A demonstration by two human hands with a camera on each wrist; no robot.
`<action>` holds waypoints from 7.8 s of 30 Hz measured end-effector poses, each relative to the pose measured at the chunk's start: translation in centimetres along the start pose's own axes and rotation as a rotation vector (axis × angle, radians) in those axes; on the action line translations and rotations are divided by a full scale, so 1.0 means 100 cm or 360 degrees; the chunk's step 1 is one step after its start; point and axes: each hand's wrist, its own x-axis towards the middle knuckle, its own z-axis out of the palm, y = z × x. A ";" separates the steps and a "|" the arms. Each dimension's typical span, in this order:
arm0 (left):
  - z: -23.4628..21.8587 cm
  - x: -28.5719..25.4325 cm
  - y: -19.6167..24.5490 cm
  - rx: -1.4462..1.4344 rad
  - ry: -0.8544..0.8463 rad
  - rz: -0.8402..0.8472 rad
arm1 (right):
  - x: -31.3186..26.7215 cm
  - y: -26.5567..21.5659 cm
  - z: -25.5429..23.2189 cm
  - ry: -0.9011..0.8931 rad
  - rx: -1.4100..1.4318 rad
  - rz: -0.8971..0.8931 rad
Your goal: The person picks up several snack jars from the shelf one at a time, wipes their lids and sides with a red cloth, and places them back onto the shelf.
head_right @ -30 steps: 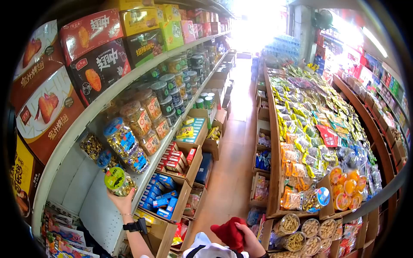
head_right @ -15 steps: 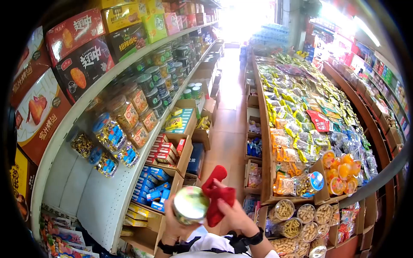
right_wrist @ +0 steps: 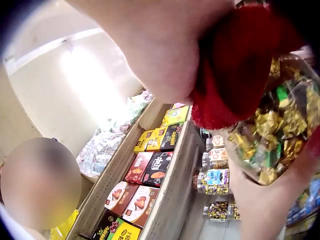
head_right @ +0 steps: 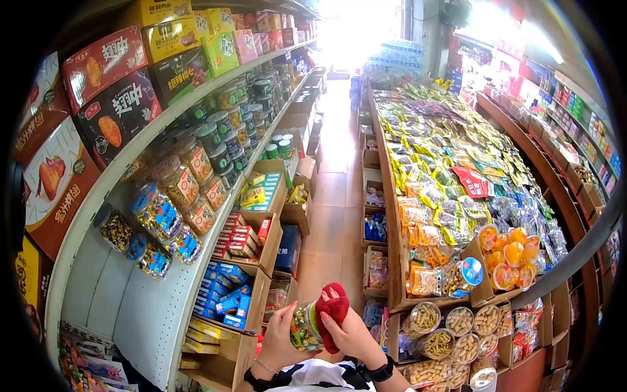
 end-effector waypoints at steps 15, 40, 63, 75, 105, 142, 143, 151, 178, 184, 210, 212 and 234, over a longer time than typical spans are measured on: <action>-0.009 -0.004 -0.022 -0.0075 0.0262 -0.0320 | -0.016 0.004 0.004 -0.0313 -0.0096 -0.0392; 0.002 -0.004 -0.011 -0.0014 -0.0004 -0.0094 | -0.007 0.024 0.005 -0.0062 -0.0355 -0.0537; 0.001 -0.009 -0.005 0.0054 0.0044 -0.0114 | 0.018 0.047 0.004 -0.0055 0.0094 -0.0361; 0.004 -0.005 -0.020 -0.0037 -0.0070 -0.0267 | -0.002 0.028 0.005 -0.0282 -0.0110 -0.0458; -0.003 -0.003 -0.015 0.0054 -0.0105 -0.0273 | -0.017 0.041 0.004 -0.0136 0.0105 -0.0264; -0.007 0.001 0.006 0.0349 -0.0019 -0.0053 | -0.006 0.047 0.023 0.0358 0.0397 -0.0120; -0.010 0.002 0.007 0.0353 -0.0041 -0.0040 | -0.004 0.049 0.022 0.0407 0.0405 -0.0095; -0.026 0.005 0.012 0.0301 0.0022 -0.0005 | 0.003 0.077 0.016 0.0539 0.0391 -0.0168; -0.013 0.016 0.026 -0.0457 0.0432 -0.0149 | -0.001 0.114 0.031 0.0128 0.1655 0.0594; -0.011 0.018 0.023 -0.0210 0.0380 0.0060 | -0.003 0.055 0.005 0.0178 0.1893 0.0342; -0.022 0.028 0.014 -0.0518 0.0138 0.0087 | 0.006 0.094 0.018 0.0293 0.1331 0.0538; -0.021 0.027 0.014 -0.0591 0.0000 0.0011 | 0.003 0.097 0.017 0.0274 0.1176 0.0487; -0.002 0.025 -0.007 -0.0659 0.0198 -0.0108 | 0.012 0.097 -0.001 0.0213 0.1997 0.0442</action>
